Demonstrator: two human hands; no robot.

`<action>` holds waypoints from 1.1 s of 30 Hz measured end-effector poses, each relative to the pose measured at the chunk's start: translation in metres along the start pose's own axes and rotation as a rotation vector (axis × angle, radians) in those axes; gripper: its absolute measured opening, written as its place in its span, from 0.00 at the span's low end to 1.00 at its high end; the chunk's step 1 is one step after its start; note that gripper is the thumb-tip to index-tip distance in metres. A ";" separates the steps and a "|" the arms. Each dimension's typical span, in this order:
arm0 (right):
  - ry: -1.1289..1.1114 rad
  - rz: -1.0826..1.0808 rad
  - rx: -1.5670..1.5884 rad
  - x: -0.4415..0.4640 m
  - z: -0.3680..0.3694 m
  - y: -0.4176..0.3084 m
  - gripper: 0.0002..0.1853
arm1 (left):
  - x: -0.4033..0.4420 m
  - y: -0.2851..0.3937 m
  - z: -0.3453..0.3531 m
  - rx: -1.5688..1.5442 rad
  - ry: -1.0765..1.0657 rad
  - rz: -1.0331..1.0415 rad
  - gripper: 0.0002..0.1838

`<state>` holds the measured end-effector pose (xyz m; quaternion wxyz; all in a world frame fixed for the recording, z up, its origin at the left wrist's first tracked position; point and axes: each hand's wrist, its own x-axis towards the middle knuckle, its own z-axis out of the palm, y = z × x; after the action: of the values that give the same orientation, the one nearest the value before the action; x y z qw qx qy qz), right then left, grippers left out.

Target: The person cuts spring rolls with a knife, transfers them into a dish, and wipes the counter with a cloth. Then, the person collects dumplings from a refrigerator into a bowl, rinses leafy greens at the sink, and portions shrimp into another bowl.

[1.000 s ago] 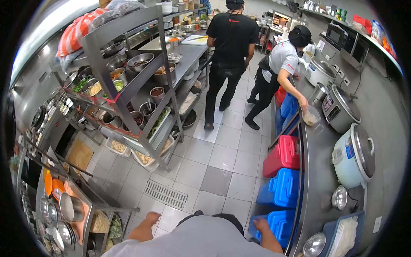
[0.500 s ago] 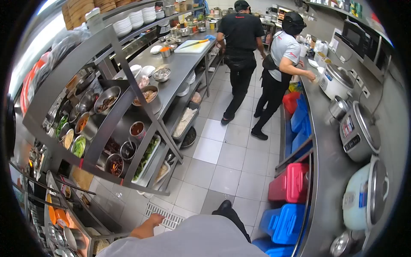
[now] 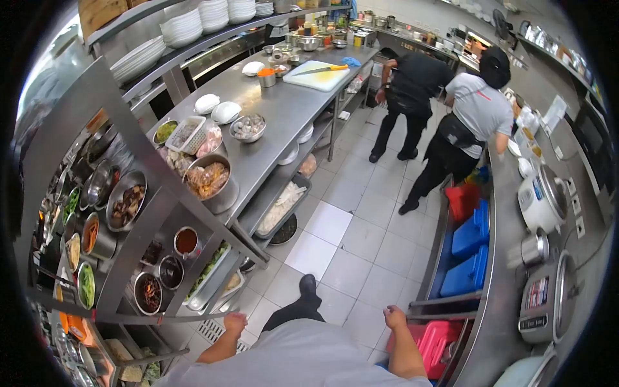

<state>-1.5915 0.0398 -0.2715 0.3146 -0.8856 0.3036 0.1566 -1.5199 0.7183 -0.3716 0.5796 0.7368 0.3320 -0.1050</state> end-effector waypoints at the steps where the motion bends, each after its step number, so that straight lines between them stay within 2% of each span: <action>1: -0.003 -0.007 -0.010 0.020 -0.002 -0.026 0.27 | 0.010 0.031 0.027 0.077 0.112 0.010 0.24; 3: 0.022 -0.018 -0.095 0.053 0.000 -0.048 0.31 | 0.022 0.129 0.059 0.496 -0.042 0.121 0.25; 4: 0.011 -0.014 -0.110 0.063 -0.005 -0.055 0.31 | 0.059 0.138 0.090 0.487 0.005 0.153 0.23; 5: -0.121 0.020 -0.217 0.074 -0.010 -0.064 0.30 | 0.098 0.145 0.120 0.482 0.051 0.189 0.21; 6: -0.250 0.053 -0.321 0.087 -0.014 -0.074 0.30 | 0.096 0.207 0.143 0.454 0.043 0.229 0.18; 7: -0.240 0.089 -0.345 0.093 -0.022 -0.085 0.29 | 0.088 0.290 0.163 0.426 0.033 0.270 0.16; 8: -0.247 0.094 -0.349 0.105 -0.028 -0.091 0.29 | 0.139 0.296 0.192 0.459 0.042 0.515 0.12; 9: -0.205 0.132 -0.295 0.112 -0.030 -0.084 0.30 | 0.156 0.345 0.215 0.268 0.065 0.725 0.09; 10: -0.165 0.172 -0.237 0.118 -0.030 -0.077 0.30 | 0.137 0.444 0.218 0.293 -0.076 0.596 0.12; 11: -0.173 0.179 -0.234 0.123 -0.029 -0.073 0.30 | 0.154 0.497 0.227 0.351 0.060 0.912 0.18; 13: -0.202 0.185 -0.234 0.134 -0.026 -0.061 0.27 | 0.193 0.606 0.240 0.375 0.216 0.958 0.28; 14: -0.358 0.035 -0.433 0.150 -0.006 -0.030 0.25 | 0.226 0.652 0.241 0.506 0.333 1.058 0.31; 16: -0.578 -0.363 -0.787 0.180 0.030 0.025 0.21 | 0.266 0.739 0.237 0.777 0.325 0.739 0.38; 17: -0.610 -0.259 -0.652 0.184 0.021 0.011 0.21 | 0.279 0.767 0.240 0.776 0.338 0.729 0.38; 19: -0.618 -0.104 -0.512 0.211 -0.003 -0.026 0.21 | 0.304 0.804 0.248 0.983 0.171 0.406 0.45; 20: -0.628 -0.083 -0.487 0.232 -0.014 -0.037 0.21 | 0.327 0.807 0.253 0.979 0.180 0.389 0.45; 22: -0.650 -0.076 -0.473 0.282 -0.045 -0.056 0.21 | 0.364 0.817 0.265 1.052 0.159 0.494 0.48; 25: -0.670 -0.129 -0.506 0.366 -0.091 -0.081 0.20 | 0.379 0.847 0.285 1.063 0.081 0.402 0.47; 28: -0.628 -0.273 -0.657 0.486 -0.151 -0.098 0.20 | 0.405 0.857 0.298 1.063 0.047 0.384 0.44; 30: -0.477 -0.391 -0.804 0.577 -0.190 -0.119 0.21 | 0.414 0.860 0.308 1.109 0.061 0.394 0.42; 31: -0.335 -0.349 -0.713 0.616 -0.222 -0.150 0.21 | 0.417 0.862 0.311 1.159 0.064 0.421 0.41; 32: -0.188 -0.027 -0.467 0.635 -0.258 -0.217 0.21 | 0.425 0.858 0.311 1.160 0.068 0.412 0.41; 33: 0.009 -0.042 -0.233 0.656 -0.279 -0.246 0.22 | 0.435 0.851 0.311 1.135 0.057 0.485 0.40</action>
<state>-0.9080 -0.2785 -0.2546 0.2115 -0.9230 0.2662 0.1802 -0.5991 0.4991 -0.0343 0.0957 0.9873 0.0626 -0.1106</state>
